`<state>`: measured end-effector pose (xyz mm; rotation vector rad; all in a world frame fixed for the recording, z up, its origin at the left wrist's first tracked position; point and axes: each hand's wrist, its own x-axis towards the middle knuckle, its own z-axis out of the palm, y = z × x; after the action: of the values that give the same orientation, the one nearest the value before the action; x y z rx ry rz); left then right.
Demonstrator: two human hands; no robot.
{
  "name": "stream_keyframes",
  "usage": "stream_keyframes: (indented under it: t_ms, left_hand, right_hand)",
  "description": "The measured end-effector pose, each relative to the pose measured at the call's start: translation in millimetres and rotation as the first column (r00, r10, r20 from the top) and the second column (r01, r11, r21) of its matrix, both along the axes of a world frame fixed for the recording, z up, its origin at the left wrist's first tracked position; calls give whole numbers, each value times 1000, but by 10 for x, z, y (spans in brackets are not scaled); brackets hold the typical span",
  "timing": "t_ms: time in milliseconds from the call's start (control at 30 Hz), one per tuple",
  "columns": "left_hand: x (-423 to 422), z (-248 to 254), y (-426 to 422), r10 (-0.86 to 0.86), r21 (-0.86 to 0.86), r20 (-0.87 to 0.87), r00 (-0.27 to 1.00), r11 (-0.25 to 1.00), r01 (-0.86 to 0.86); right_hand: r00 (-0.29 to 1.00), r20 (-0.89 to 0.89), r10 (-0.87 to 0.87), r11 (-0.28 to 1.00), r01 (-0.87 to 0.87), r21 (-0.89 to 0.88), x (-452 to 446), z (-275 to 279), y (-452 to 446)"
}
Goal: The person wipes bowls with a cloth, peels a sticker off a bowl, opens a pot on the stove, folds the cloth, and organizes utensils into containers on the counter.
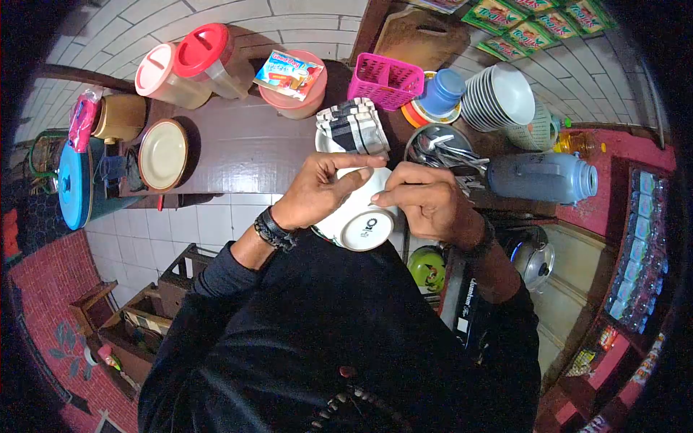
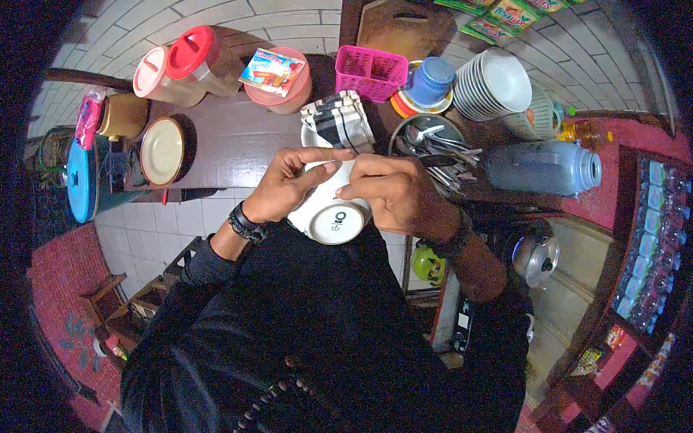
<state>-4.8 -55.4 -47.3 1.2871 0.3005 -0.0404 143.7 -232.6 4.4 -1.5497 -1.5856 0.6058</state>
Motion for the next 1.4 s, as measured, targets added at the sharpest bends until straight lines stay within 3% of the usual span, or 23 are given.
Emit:
stream_keyframes:
  t_ms: [67,200,300,367,400,467,567,833,1033,1167,1200,1333,1400]
  left_hand:
    - [8,-14,-9,12,23,-5,1000,1000,-12]
    - [11,-5,-7,43,-41,-9,999,998,-43]
    - [3,15,-4,5,86,20,1000,996,-7]
    - [3,71,30,-28,9,-158,987,1000,30]
    - [11,39,21,-26,11,-157,987,1000,28]
    - [34,-44,-37,5,70,24,1000,998,-6]
    - [48,14,-64,10,86,-18,1000,996,-8]
    - [27,31,-43,45,86,-73,996,996,-38]
    - [6,-12,-36,72,37,-75,995,997,-70]
    - [18,-106,-88,36,186,71,997,981,-49]
    - [7,-53,-56,27,120,-25,999,993,-24]
    - [15,-68,-68,23,106,-25,999,994,-20]
    - [35,-23,-84,-9,236,47,999,972,-3]
  right_hand:
    - [995,4,-101,995,101,-17,-62,13,-7]
    - [990,5,-143,990,143,7,-132,28,-34]
    - [996,17,-85,996,85,-18,-93,31,-74]
    - [995,33,-95,994,97,-53,-50,11,-79]
    - [995,34,-93,994,95,-51,-75,20,-55]
    - [998,16,-58,998,58,-31,-166,57,-19]
    - [998,41,-42,989,47,-139,-85,87,-39]
    - [998,41,-44,996,47,-78,-145,88,-6]
    - [998,46,-42,989,48,-139,-94,94,-13]
    - [1000,24,-6,996,9,-93,-145,58,8]
    - [999,43,-19,992,24,-123,-89,62,-19]
    - [996,87,-11,992,22,-124,-179,58,12]
    - [996,90,-7,997,13,-73,-216,81,38]
